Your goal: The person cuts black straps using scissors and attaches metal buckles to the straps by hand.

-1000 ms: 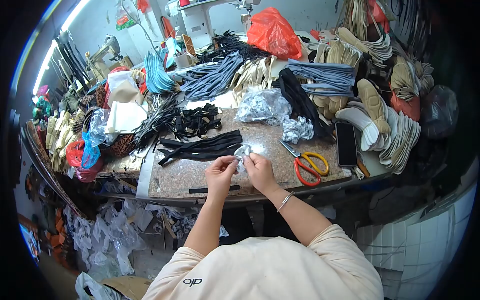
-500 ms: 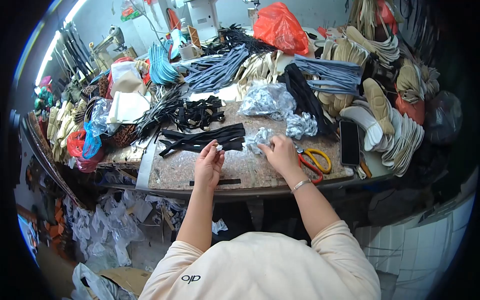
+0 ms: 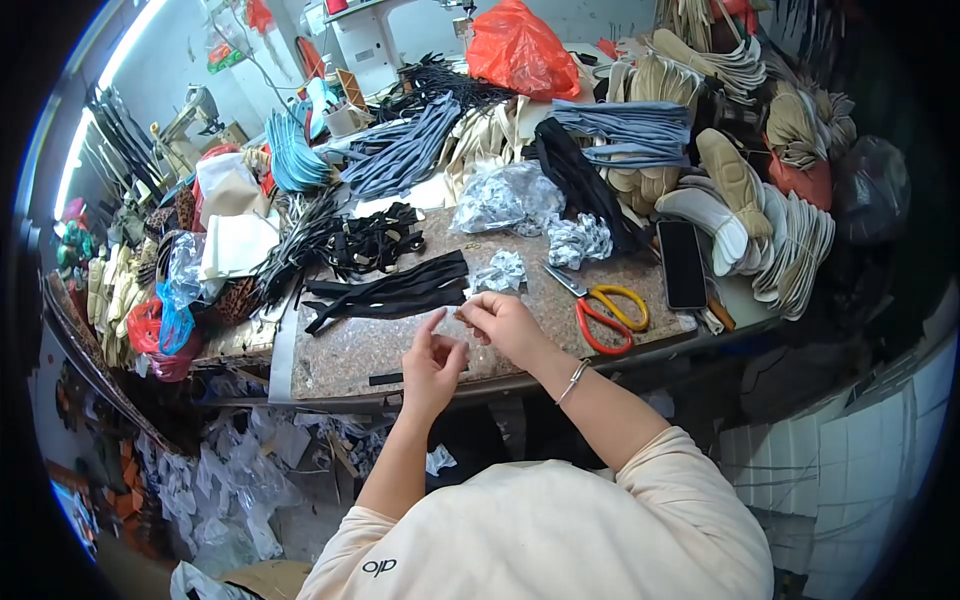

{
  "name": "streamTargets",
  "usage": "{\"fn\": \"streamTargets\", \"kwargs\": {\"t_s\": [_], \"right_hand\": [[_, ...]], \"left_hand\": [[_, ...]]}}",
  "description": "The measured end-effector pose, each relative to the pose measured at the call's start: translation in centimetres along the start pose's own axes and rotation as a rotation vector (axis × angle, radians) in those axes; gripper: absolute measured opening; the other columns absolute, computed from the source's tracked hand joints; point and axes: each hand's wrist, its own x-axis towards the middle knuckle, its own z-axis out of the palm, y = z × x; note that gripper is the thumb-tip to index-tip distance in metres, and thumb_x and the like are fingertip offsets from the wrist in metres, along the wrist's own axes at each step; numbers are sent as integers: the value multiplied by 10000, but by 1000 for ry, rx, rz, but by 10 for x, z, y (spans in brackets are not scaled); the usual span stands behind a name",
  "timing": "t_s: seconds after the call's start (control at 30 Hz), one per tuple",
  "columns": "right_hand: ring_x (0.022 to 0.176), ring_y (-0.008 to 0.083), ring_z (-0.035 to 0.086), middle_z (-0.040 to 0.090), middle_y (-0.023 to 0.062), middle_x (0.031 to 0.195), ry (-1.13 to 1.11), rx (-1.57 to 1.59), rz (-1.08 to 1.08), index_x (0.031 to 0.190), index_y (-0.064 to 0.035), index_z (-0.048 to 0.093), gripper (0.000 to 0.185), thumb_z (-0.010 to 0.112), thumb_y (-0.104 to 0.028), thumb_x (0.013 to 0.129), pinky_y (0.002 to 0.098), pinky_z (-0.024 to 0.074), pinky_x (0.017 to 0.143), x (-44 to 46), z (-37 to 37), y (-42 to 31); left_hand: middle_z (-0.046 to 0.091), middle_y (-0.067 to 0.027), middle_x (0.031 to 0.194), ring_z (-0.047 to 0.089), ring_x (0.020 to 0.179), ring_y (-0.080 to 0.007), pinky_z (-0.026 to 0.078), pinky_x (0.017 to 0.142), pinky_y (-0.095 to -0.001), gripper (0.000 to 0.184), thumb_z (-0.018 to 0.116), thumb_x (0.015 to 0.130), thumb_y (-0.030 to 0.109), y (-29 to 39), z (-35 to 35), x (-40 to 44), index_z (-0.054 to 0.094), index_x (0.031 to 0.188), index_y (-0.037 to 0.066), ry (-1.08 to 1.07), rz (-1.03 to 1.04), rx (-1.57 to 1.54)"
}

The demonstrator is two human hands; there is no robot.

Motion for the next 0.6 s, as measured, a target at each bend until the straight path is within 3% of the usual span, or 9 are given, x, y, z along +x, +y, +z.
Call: {"fn": "streamTargets", "kwargs": {"t_s": [0.17,0.37,0.53,0.6], "right_hand": [[608,74,541,593,34,713,48,207,77,860,-14,596,91,546,-87,880,180,450,571,-7,11,5],[549,77,543,584,40,667,22,59,-7,826,-7,581,82,543,-65,871,175,452,516,-16,22,-1],[494,83,533,573,44,625,55,-155,-144,789,-6,565,85,544,-52,858,173,439,458,-20,23,-2],[486,85,531,571,44,618,71,-154,-146,777,-6,558,85,544,-44,851,172,435,448,-20,24,-4]], "left_hand": [[594,-83,908,558,702,-123,458,625,-203,261,600,787,-31,-19,8,10,599,1046,-7,221,290,-90],[588,-82,910,556,725,-129,456,624,-206,190,595,784,-45,-8,1,9,625,969,-15,180,91,-358],[582,-78,910,569,767,-139,470,651,-207,196,591,781,-59,-13,3,7,622,971,-22,113,220,-371],[581,-79,911,574,777,-145,475,663,-208,207,590,779,-66,-10,3,6,622,979,-23,144,331,-189]]}}
